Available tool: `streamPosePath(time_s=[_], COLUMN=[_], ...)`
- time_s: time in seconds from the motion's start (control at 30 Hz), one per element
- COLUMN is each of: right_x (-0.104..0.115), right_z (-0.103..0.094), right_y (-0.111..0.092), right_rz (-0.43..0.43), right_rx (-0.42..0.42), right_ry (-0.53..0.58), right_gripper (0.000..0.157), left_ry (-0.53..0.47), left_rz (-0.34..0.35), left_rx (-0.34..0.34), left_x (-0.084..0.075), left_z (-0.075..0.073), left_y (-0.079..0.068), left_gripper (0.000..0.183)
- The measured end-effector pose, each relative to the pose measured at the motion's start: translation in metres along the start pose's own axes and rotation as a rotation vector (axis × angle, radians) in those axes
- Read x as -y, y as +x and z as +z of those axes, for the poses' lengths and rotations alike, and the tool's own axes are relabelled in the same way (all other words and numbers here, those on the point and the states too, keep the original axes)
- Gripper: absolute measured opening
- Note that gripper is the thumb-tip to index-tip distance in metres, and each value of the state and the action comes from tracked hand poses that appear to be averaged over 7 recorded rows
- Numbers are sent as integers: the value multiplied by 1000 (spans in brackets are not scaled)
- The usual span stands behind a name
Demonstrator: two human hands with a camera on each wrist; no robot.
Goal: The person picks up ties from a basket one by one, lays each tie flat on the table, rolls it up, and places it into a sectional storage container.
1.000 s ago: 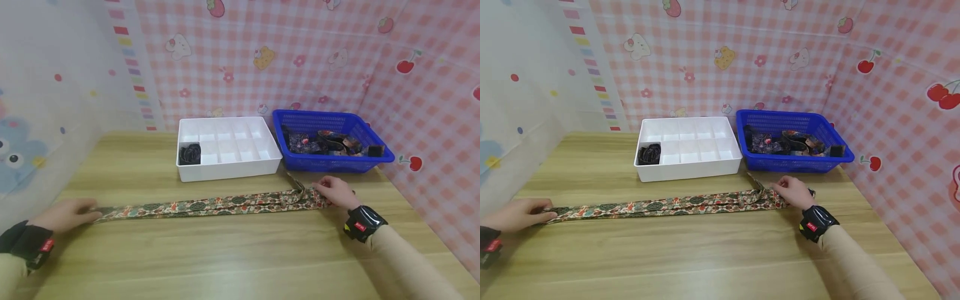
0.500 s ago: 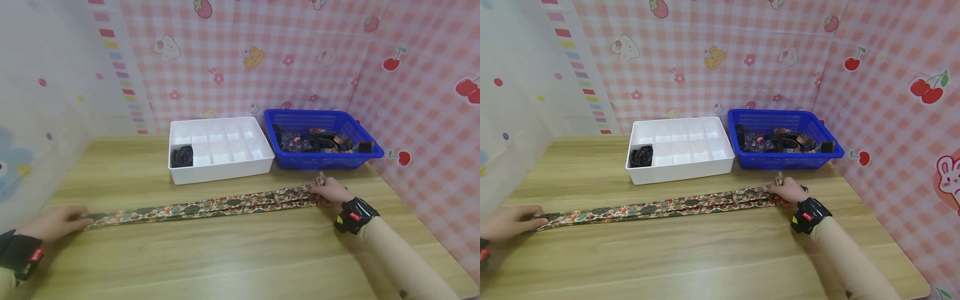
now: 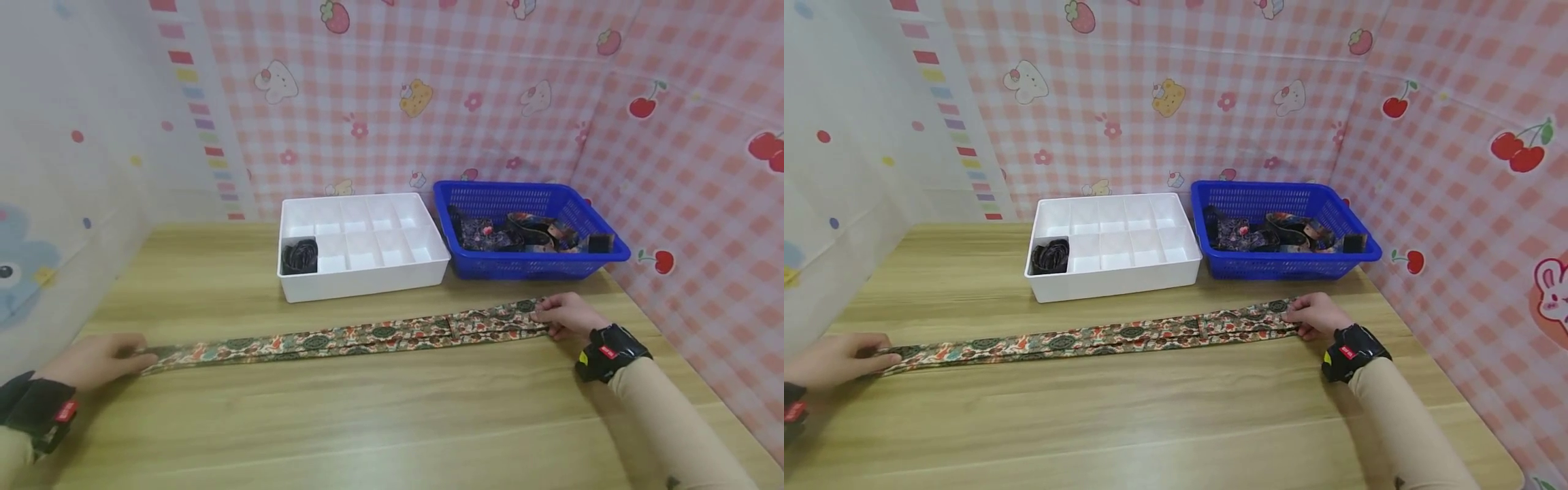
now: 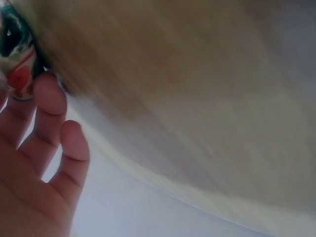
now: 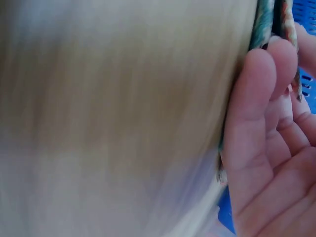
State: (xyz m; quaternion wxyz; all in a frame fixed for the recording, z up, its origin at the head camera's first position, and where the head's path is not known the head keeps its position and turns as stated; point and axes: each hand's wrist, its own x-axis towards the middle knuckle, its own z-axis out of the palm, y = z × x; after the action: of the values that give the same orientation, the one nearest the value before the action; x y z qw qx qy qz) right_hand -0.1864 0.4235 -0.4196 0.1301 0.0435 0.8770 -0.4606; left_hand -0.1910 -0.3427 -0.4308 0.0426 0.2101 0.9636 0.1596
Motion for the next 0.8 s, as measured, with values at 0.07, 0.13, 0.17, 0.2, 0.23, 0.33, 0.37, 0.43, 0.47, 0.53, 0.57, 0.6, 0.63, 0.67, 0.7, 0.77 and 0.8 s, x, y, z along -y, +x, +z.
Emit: streamPosePath(time_s=[0.07, 0.13, 0.17, 0.2, 0.23, 0.33, 0.37, 0.43, 0.47, 0.53, 0.57, 0.6, 0.63, 0.67, 0.7, 0.77, 0.8], right_x=[1, -1, -3, -5, -8, -18, -22, -27, -30, -32, -32, -31, -29, -28, -27, -25, -21], right_z=[-3, -8, -11, -15, -19, -30, -33, -37, -39, -41, -40, -39, -37, -35, -33, -31, -31], right_y=[-1, -4, -5, -7, -8, -12, -13, -16, -17, -21, -22, -23, -24, -24, -24, -24, -25], right_rz=[4, 6, 11, 16, 17, 15, 12, -10, -27, -59, -76, -91, -102, -106, -108, -139, -155], right_rx=[-9, -22, -30, -39, -46, -63, -70, -78, -82, -101, -111, -118, -126, -133, -142, -201, -239], right_ry=[-45, -100, -118, -130, -142, -146, -135, -118, -123, -157, -189, -220, -250, -273, -280, -361, -404], right_gripper=[24, 22, 21, 20, 20, 21, 21, 19, 18, 17, 17, 19, 21, 24, 26, 31, 34], left_ry=[-4, -20, -29, -46, -62, -107, -121, -140, -149, -160, -159, -163, -165, -172, -170, -160, -156], left_rz=[-17, -23, -25, -13, -6, 15, 24, 29, 29, 45, 51, 53, 53, 48, 38, -7, -35], left_rx=[-2, -3, -3, 3, 10, 21, 31, 49, 55, 66, 64, 61, 56, 56, 51, 49, 55], left_x=[-3, -9, -13, -16, -19, -28, -31, -35, -38, -41, -40, -39, -38, -38, -37, -34, -33], left_z=[0, 0, 0, 0, 0, 2, 2, 3, 3, 4, 3, 2, 1, -1, -2, -3, -3], left_y=[3, 7, 10, 12, 14, 20, 22, 27, 30, 35, 36, 36, 35, 34, 32, 30, 29], left_gripper=[27, 27, 26, 26, 26, 22, 21, 21, 20, 20, 20, 20, 20, 21, 23, 27, 31])
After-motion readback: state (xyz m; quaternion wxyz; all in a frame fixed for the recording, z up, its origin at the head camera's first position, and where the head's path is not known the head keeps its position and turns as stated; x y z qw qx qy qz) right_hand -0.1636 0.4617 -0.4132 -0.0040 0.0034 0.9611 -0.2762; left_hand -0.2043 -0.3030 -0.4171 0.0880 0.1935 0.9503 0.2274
